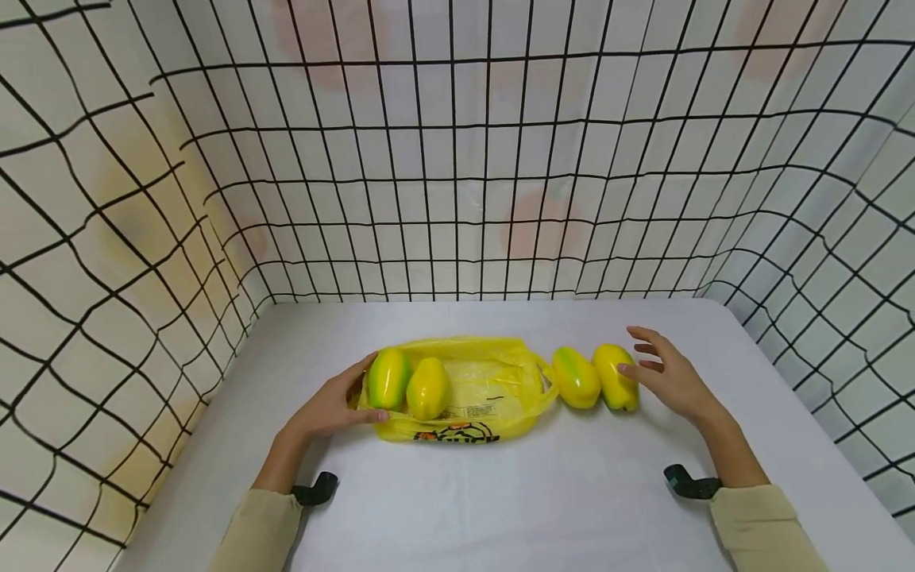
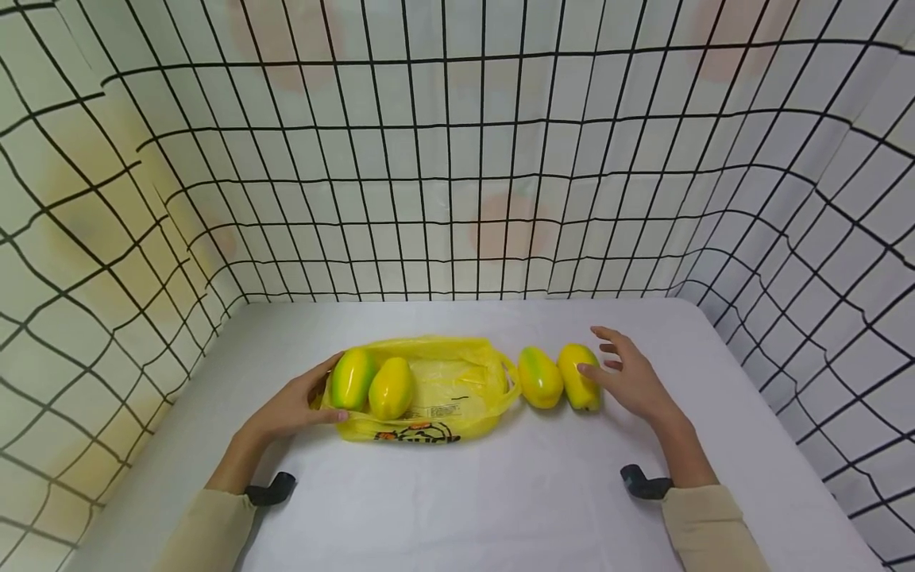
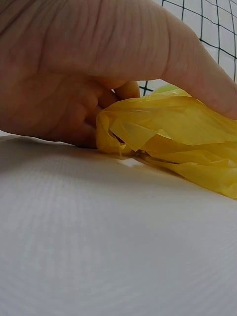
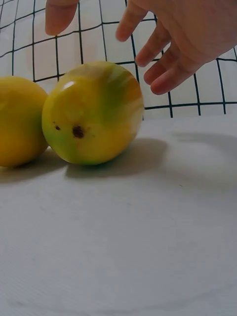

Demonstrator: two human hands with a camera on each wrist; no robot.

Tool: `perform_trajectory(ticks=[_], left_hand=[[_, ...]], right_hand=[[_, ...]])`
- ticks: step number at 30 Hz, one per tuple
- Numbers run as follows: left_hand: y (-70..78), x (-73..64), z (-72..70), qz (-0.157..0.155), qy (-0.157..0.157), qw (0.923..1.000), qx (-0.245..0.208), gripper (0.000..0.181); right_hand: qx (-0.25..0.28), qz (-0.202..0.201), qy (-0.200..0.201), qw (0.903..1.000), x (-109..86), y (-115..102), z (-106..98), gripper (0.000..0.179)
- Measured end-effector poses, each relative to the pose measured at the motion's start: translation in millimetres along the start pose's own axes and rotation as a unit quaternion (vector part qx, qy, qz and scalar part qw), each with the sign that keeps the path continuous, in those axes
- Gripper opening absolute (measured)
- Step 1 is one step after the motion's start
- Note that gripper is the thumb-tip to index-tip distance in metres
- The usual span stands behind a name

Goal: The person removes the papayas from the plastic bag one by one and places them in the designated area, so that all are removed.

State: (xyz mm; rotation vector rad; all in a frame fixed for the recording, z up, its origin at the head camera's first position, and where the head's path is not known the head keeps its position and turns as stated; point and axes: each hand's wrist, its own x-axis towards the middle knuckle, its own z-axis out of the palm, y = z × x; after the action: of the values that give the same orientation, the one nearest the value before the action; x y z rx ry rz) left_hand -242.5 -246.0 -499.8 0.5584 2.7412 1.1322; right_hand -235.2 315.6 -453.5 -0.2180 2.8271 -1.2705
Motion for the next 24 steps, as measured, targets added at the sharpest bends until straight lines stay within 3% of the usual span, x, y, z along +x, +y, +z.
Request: perform_trajectory(ticks=[7,18,24], left_hand=[[0.1,0.7,2.3,0.000,-0.003,1.0000,-0.004,0.105],[1.7,0.9,4.0,-0.012,-0.001,0.9999,-0.010,0.106],[2.1,1.7,2.0,-0.015,0.000,0.9998,-0.008,0.107]], right_hand=[[0.000,-0.007,0.014,0.9999,7.9,-10,6,0.079],[-0.018,-0.071,0.037,0.9967,11.0,-21,12,0.076],[0.008,-0.097,0.044,0.9943,12.0,-34,18,0.074]])
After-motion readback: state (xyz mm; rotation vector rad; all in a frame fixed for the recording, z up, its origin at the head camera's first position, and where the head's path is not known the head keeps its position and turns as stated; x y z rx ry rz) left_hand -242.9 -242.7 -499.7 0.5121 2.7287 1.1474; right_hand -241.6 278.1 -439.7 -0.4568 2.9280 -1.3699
